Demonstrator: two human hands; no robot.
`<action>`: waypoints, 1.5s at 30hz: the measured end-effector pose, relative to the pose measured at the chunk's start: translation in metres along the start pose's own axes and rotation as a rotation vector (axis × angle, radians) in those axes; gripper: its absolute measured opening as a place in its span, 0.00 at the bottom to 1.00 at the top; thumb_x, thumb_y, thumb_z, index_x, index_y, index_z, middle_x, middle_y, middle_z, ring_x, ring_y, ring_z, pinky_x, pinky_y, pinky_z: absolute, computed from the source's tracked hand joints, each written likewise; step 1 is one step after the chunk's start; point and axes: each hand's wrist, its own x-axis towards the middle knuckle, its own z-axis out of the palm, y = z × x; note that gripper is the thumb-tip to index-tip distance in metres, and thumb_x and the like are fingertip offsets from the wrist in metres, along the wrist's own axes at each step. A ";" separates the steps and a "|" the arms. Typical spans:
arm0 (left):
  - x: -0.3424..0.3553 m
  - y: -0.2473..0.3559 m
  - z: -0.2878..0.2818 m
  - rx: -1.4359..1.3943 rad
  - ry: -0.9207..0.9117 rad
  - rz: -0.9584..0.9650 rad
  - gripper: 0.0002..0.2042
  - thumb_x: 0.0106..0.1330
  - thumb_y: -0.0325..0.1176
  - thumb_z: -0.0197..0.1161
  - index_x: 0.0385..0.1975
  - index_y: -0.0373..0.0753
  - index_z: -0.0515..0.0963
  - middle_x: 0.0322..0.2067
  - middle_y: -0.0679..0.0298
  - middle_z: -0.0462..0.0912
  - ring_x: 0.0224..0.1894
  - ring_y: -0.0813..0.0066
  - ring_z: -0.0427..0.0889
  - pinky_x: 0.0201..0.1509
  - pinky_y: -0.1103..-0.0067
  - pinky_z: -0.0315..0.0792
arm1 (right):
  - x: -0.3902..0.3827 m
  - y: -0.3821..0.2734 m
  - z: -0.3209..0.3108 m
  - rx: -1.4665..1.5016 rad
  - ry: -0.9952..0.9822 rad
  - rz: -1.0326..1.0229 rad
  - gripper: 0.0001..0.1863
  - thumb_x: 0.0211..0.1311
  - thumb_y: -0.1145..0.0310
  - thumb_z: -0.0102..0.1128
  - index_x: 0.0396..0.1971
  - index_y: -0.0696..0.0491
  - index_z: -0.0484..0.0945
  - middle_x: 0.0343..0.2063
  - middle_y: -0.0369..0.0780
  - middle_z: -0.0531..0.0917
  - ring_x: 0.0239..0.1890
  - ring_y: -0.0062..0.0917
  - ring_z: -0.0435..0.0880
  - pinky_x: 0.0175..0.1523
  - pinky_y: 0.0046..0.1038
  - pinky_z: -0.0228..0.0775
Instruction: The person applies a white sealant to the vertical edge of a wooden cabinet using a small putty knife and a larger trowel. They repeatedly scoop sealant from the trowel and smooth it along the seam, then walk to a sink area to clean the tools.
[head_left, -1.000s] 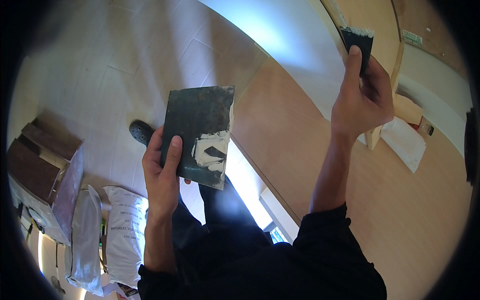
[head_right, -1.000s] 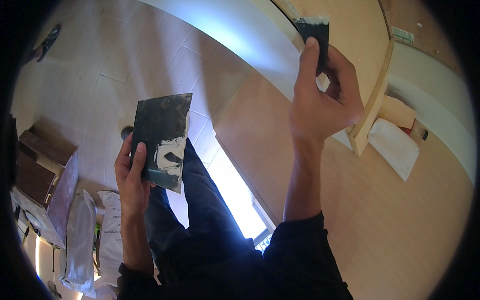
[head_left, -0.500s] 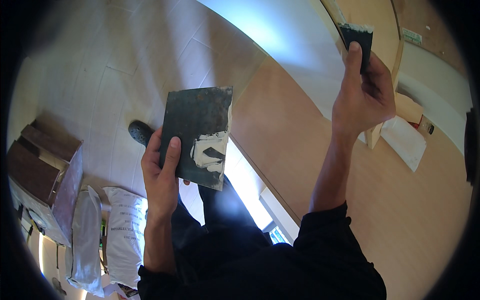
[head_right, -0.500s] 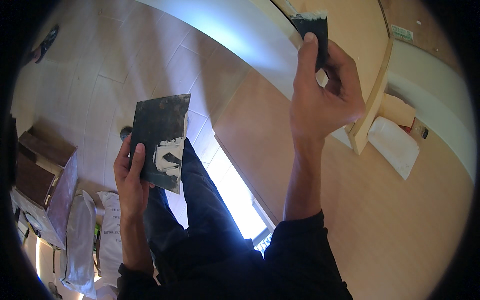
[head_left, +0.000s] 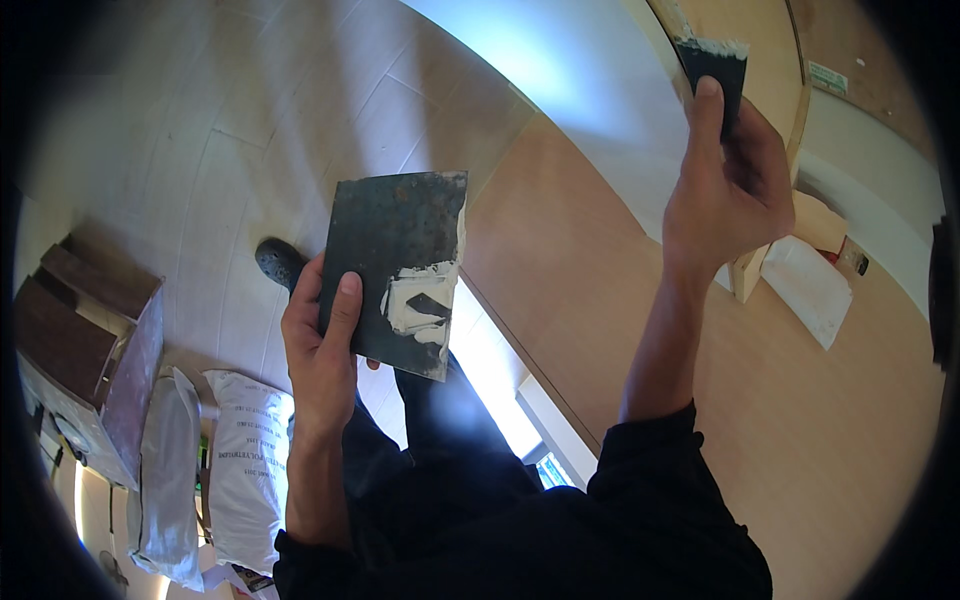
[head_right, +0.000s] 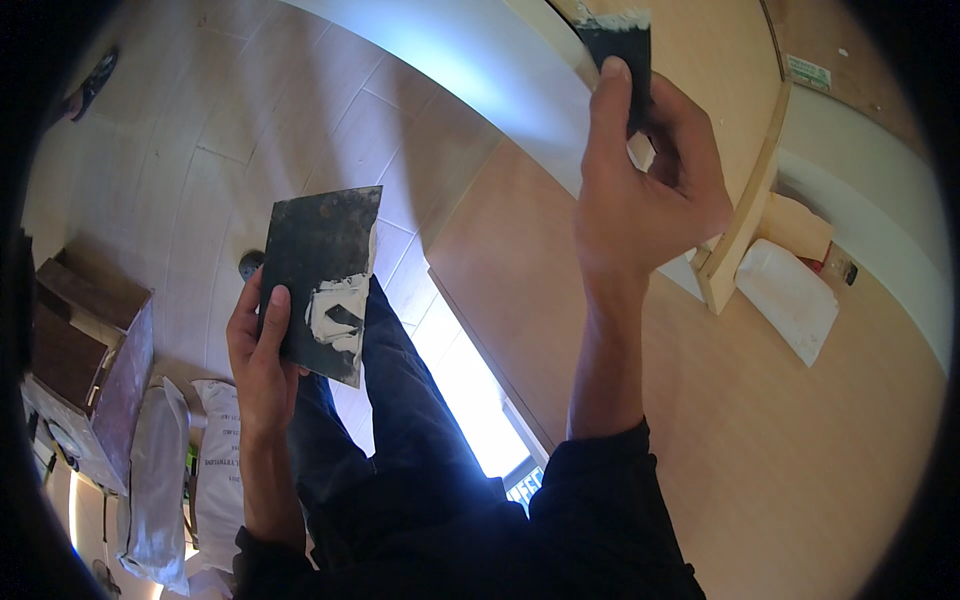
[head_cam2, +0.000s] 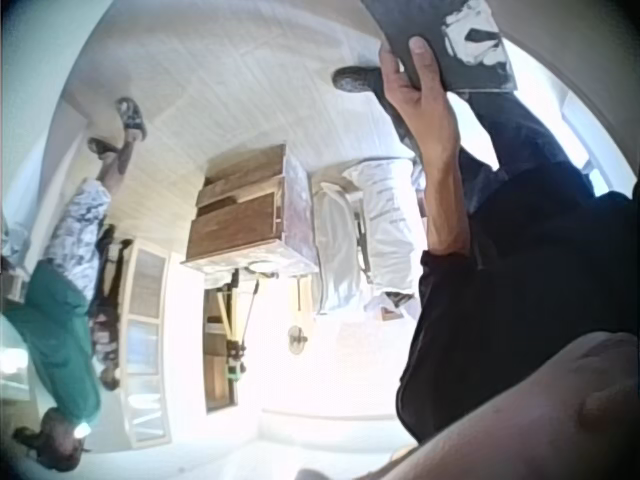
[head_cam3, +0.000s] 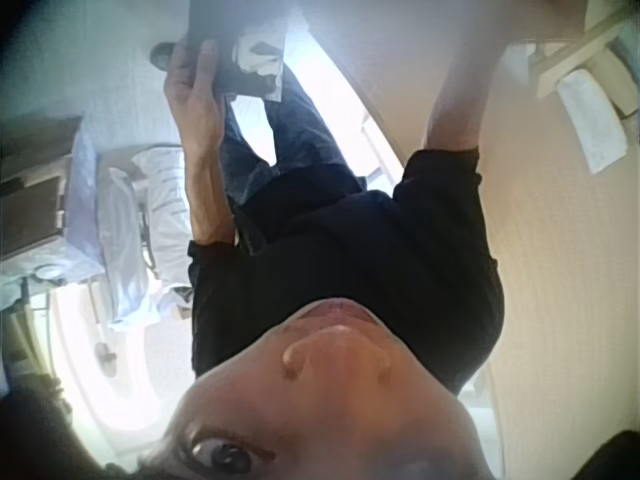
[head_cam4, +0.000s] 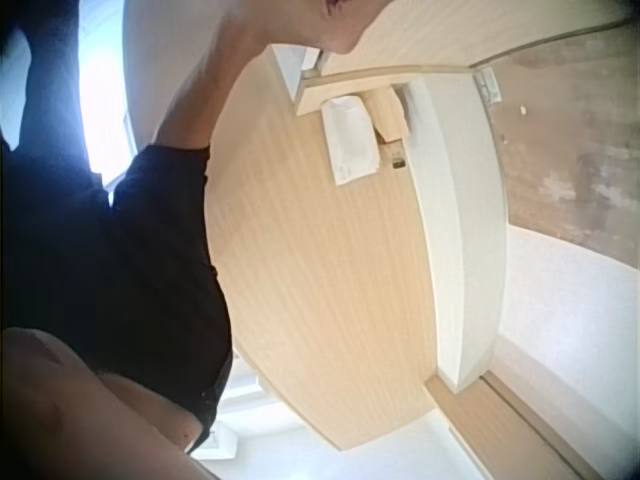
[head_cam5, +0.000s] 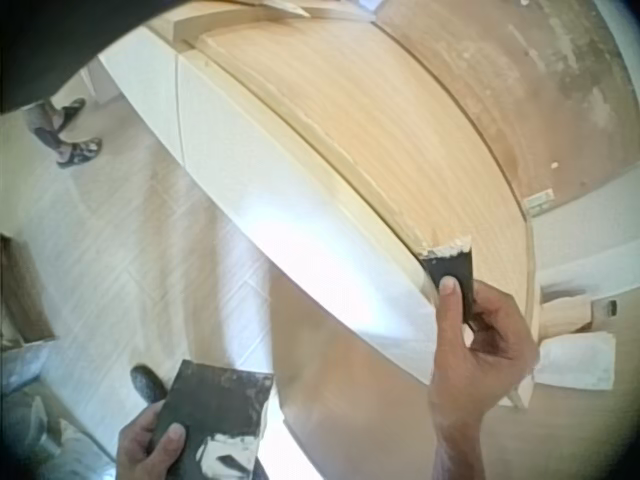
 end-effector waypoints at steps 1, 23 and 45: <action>0.000 0.000 0.000 -0.003 -0.008 0.015 0.21 0.76 0.39 0.58 0.62 0.32 0.70 0.28 0.69 0.84 0.20 0.90 0.77 0.16 0.88 0.62 | 0.000 0.000 -0.001 0.020 0.005 -0.012 0.11 0.59 0.72 0.75 0.35 0.64 0.85 0.27 0.39 0.87 0.26 0.13 0.81 0.34 0.14 0.71; 0.000 0.004 0.000 -0.019 -0.022 0.038 0.21 0.77 0.39 0.57 0.62 0.31 0.70 0.30 0.67 0.85 0.21 0.89 0.79 0.17 0.88 0.62 | 0.009 -0.013 0.023 0.026 -0.043 -0.075 0.12 0.58 0.71 0.76 0.34 0.64 0.85 0.25 0.38 0.86 0.24 0.11 0.78 0.30 0.13 0.67; -0.004 0.016 0.009 -0.022 0.030 0.091 0.21 0.76 0.39 0.58 0.62 0.32 0.69 0.31 0.66 0.85 0.21 0.88 0.78 0.17 0.88 0.64 | 0.020 -0.024 0.043 0.018 -0.036 -0.084 0.09 0.58 0.75 0.74 0.34 0.64 0.84 0.25 0.38 0.86 0.27 0.16 0.83 0.33 0.16 0.74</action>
